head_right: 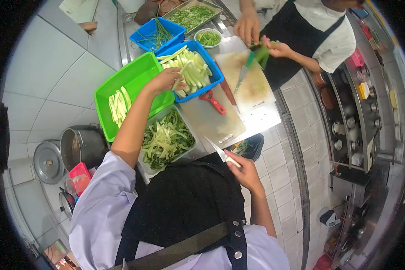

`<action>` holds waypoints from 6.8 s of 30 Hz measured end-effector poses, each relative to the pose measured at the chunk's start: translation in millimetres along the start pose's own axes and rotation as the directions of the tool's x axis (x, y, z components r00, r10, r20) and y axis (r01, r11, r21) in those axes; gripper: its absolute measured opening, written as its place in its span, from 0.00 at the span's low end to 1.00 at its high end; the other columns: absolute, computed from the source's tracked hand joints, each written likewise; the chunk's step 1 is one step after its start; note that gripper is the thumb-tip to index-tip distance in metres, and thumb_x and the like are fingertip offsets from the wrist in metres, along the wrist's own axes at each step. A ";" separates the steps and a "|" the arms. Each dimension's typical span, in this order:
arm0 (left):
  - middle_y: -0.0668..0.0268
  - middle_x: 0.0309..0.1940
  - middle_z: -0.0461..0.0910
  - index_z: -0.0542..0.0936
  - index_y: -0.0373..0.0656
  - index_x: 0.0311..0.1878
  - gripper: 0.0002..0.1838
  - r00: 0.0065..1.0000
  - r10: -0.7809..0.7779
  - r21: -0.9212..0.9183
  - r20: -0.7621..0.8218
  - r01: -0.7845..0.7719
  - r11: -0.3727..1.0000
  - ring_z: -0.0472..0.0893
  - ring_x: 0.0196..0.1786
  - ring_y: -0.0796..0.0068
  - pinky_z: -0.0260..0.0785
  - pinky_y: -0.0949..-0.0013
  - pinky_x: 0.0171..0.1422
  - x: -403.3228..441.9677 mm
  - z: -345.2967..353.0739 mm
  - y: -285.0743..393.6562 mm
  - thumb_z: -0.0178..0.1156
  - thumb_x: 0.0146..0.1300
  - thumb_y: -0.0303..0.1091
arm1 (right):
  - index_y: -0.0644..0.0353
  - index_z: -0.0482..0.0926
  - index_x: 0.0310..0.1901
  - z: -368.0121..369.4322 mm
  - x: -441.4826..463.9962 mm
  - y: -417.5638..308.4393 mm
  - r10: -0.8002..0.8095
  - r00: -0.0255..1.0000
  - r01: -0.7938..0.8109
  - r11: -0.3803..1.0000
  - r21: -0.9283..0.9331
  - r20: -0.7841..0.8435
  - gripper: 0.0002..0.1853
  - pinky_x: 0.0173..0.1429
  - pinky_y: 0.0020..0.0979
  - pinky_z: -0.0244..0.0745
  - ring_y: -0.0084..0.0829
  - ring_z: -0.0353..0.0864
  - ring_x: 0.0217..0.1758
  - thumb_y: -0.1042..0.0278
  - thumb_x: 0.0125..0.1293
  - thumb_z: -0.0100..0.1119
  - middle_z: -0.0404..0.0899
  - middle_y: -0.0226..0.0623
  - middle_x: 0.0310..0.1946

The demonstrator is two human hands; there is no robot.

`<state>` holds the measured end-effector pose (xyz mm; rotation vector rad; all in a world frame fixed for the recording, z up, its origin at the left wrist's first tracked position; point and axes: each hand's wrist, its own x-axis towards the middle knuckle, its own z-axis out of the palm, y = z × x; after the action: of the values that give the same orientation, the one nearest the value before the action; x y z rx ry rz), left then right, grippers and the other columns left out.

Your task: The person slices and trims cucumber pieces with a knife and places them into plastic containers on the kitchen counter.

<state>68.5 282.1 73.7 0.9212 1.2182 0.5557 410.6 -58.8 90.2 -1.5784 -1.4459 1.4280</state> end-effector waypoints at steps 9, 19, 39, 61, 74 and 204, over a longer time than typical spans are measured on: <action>0.51 0.48 0.91 0.87 0.39 0.61 0.21 0.803 0.592 0.659 -0.067 -0.410 0.630 0.90 0.47 0.55 0.81 0.52 0.57 -41.0 -17.6 -70.2 0.55 0.86 0.46 | 0.63 0.80 0.78 10.4 36.1 -1.4 -0.113 0.991 0.112 0.994 0.022 0.075 0.24 0.50 0.22 0.77 0.15 0.80 0.45 0.71 0.84 0.63 0.87 0.29 0.54; 0.70 0.24 0.77 0.87 0.39 0.51 0.27 0.985 -0.166 0.363 0.043 0.139 0.921 0.76 0.27 0.74 0.72 0.67 0.37 -58.1 -42.0 -65.8 0.52 0.88 0.56 | 0.63 0.73 0.81 54.7 126.8 -45.4 -0.349 0.934 0.318 0.910 -0.265 -0.078 0.28 0.80 0.46 0.73 0.62 0.78 0.78 0.69 0.82 0.60 0.82 0.64 0.70; 0.54 0.57 0.89 0.76 0.44 0.68 0.23 0.998 0.050 -0.577 0.022 -0.028 0.816 0.91 0.45 0.68 0.82 0.68 0.39 -159.2 -5.7 -104.3 0.42 0.93 0.52 | 0.40 0.79 0.79 65.7 179.6 -57.9 -0.336 0.942 0.249 0.725 -0.642 -0.014 0.30 0.56 0.56 0.85 0.61 0.89 0.54 0.67 0.77 0.63 0.89 0.52 0.54; 0.59 0.86 0.70 0.61 0.46 0.91 0.34 0.962 0.199 -0.692 0.188 -0.014 0.722 0.84 0.76 0.57 0.92 0.67 0.53 -261.2 30.5 -101.1 0.52 0.90 0.47 | 0.46 0.89 0.70 41.2 129.9 -192.5 -0.354 0.840 0.533 0.683 -0.499 0.412 0.24 0.38 0.41 0.81 0.44 0.85 0.30 0.72 0.74 0.70 0.88 0.42 0.38; 0.62 0.83 0.75 0.66 0.40 0.87 0.30 0.977 0.160 -0.731 0.142 -0.006 0.682 0.83 0.77 0.61 0.83 0.63 0.74 -267.5 29.3 -108.8 0.54 0.90 0.40 | 0.53 0.88 0.71 49.3 126.0 -179.8 -0.383 0.807 0.579 0.662 -0.476 0.449 0.26 0.30 0.31 0.71 0.30 0.77 0.27 0.80 0.73 0.70 0.85 0.42 0.34; 0.56 0.79 0.76 0.74 0.37 0.78 0.24 0.941 0.133 -0.893 -0.311 -0.338 0.299 0.71 0.86 0.61 0.58 0.58 0.95 -227.9 25.4 -132.3 0.62 0.85 0.35 | 0.48 0.85 0.74 80.1 85.6 -106.7 -0.140 0.829 0.322 0.911 -0.258 0.541 0.23 0.73 0.41 0.80 0.49 0.92 0.65 0.69 0.79 0.66 0.91 0.55 0.61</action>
<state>13.8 23.5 88.8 -0.0153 0.6551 1.4441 287.4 29.4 136.8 -1.1768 -2.2233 1.5818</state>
